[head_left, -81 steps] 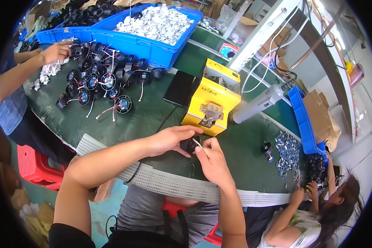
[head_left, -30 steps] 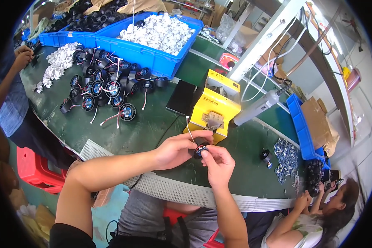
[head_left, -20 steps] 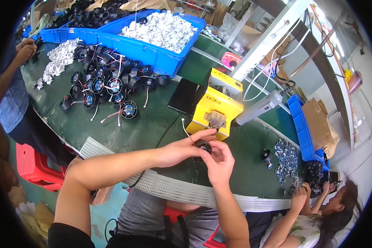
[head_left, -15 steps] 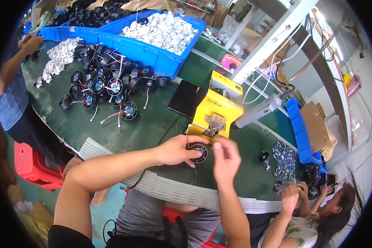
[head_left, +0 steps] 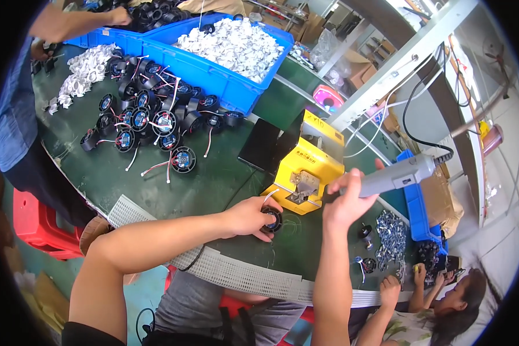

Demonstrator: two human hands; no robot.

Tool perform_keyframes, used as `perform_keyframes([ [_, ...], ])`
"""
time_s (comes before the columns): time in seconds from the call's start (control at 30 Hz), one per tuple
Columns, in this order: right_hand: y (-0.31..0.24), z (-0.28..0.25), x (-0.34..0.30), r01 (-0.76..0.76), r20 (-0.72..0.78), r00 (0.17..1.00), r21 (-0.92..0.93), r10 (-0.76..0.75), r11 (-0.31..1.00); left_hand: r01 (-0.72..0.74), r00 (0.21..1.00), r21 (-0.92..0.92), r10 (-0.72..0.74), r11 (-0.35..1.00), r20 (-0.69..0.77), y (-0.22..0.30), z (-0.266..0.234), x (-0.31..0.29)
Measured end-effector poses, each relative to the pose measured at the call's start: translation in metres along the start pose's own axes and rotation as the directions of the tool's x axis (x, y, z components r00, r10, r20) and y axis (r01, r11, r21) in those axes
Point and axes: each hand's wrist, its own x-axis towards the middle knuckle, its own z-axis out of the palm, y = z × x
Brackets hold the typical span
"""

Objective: The person assembles small electronic cooling fans by securing their plastic housings and internal wiring components with screws, using an electric screwdriver.

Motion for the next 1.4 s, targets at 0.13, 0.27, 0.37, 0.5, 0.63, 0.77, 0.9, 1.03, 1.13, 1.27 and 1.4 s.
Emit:
perform_keyframes([
  [0.13,0.011,0.022,-0.007,-0.015,0.039,0.999,-0.017,0.016,1.0,0.019,1.0,-0.009,-0.019,1.0,0.006,0.001,0.0,0.001],
  [0.27,0.023,0.022,-0.011,0.038,0.078,0.997,-0.131,-0.028,0.991,0.012,1.0,-0.007,-0.012,1.0,0.007,0.001,0.001,0.001],
  [0.37,0.022,0.025,-0.02,-0.089,0.086,0.99,-0.213,0.109,0.973,0.011,1.0,-0.028,-0.011,1.0,0.01,-0.003,-0.002,0.003],
  [0.5,0.008,0.022,-0.028,0.028,0.113,0.993,-0.069,-0.021,0.997,0.013,1.0,-0.065,-0.011,0.998,0.019,-0.003,-0.003,0.005],
  [0.63,0.005,0.028,-0.016,0.054,0.109,0.993,-0.013,-0.052,0.998,0.04,0.999,-0.052,-0.04,0.998,0.007,0.003,-0.002,-0.001],
  [0.77,0.018,0.028,-0.014,-0.003,0.054,0.999,-0.063,0.006,0.998,0.049,0.999,-0.061,-0.048,0.997,0.01,0.004,-0.002,0.001],
  [0.9,0.019,0.021,-0.016,0.035,0.118,0.993,-0.11,-0.022,0.993,0.047,0.999,-0.044,-0.047,0.998,0.008,0.005,0.0,-0.004],
  [1.03,0.02,0.023,-0.014,-0.027,0.157,0.987,-0.12,0.046,0.992,0.036,0.999,-0.054,-0.037,0.998,-0.013,0.003,-0.002,-0.003],
  [1.13,0.014,0.02,-0.018,-0.075,0.143,0.986,-0.1,0.089,0.992,0.034,0.999,-0.046,-0.035,0.998,-0.025,0.004,0.0,-0.003],
  [1.27,0.002,0.024,-0.049,-0.136,0.093,0.987,0.044,0.131,0.99,0.036,0.999,-0.046,-0.038,0.998,-0.03,0.004,0.0,-0.001],
  [1.4,-0.007,0.026,-0.07,-0.175,0.113,0.981,0.152,0.159,0.973,0.004,0.999,-0.063,-0.007,0.998,-0.049,0.002,-0.001,0.0],
])
